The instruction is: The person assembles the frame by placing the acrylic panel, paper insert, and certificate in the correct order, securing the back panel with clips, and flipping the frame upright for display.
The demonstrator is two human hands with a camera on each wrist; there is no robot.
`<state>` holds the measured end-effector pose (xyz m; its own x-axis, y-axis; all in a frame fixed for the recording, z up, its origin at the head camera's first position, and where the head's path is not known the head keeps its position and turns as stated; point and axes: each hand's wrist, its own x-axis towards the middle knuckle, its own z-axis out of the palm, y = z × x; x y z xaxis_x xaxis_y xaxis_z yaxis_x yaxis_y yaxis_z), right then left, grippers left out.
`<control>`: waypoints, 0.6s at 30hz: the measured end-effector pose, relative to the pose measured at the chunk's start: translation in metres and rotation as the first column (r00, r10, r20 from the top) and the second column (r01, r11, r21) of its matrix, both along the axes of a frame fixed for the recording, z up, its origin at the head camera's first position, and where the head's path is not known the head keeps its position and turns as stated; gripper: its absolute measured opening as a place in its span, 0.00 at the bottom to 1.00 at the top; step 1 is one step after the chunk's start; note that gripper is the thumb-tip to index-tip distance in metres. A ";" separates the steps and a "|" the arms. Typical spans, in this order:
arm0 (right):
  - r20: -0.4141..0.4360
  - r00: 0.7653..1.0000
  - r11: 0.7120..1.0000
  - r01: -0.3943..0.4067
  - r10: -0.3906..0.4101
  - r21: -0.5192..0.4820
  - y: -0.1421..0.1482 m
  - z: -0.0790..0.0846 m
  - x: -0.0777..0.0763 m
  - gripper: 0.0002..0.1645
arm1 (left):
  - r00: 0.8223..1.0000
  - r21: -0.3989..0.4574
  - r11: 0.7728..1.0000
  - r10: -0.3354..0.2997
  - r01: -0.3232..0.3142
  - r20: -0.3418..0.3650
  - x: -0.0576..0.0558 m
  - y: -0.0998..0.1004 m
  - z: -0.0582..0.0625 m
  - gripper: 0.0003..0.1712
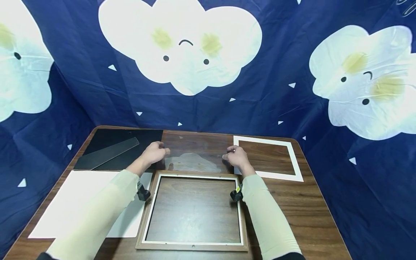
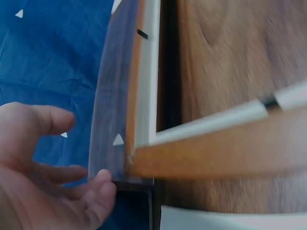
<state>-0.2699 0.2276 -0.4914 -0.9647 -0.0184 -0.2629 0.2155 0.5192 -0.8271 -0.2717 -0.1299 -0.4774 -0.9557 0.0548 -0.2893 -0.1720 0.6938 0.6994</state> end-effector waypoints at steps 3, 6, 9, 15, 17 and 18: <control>0.006 1.000 1.000 0.016 -0.015 -0.013 0.000 0.001 0.000 0.29 | 0.997 0.069 0.995 0.072 -0.073 0.020 -0.002 0.003 -0.001 0.42; 0.016 1.000 1.000 0.020 -0.021 0.011 -0.002 0.001 0.001 0.30 | 0.992 0.114 0.986 0.122 -0.126 0.041 -0.001 0.003 -0.003 0.40; 0.023 0.999 0.999 0.022 -0.023 0.036 -0.003 0.001 0.002 0.30 | 0.987 0.140 0.977 0.156 -0.161 0.050 0.000 0.003 -0.005 0.39; 0.022 0.999 0.998 0.033 -0.034 0.044 -0.001 0.003 0.001 0.32 | 0.976 0.205 0.954 0.218 -0.217 0.015 0.000 0.002 -0.008 0.32; 0.024 0.999 0.998 0.034 -0.035 0.055 -0.001 0.004 0.001 0.33 | 0.969 0.229 0.944 0.247 -0.240 -0.002 0.000 0.002 -0.008 0.29; 0.029 0.999 0.997 0.031 -0.033 0.064 -0.001 0.004 0.001 0.33 | 0.965 0.239 0.938 0.262 -0.251 -0.012 0.000 0.002 -0.009 0.28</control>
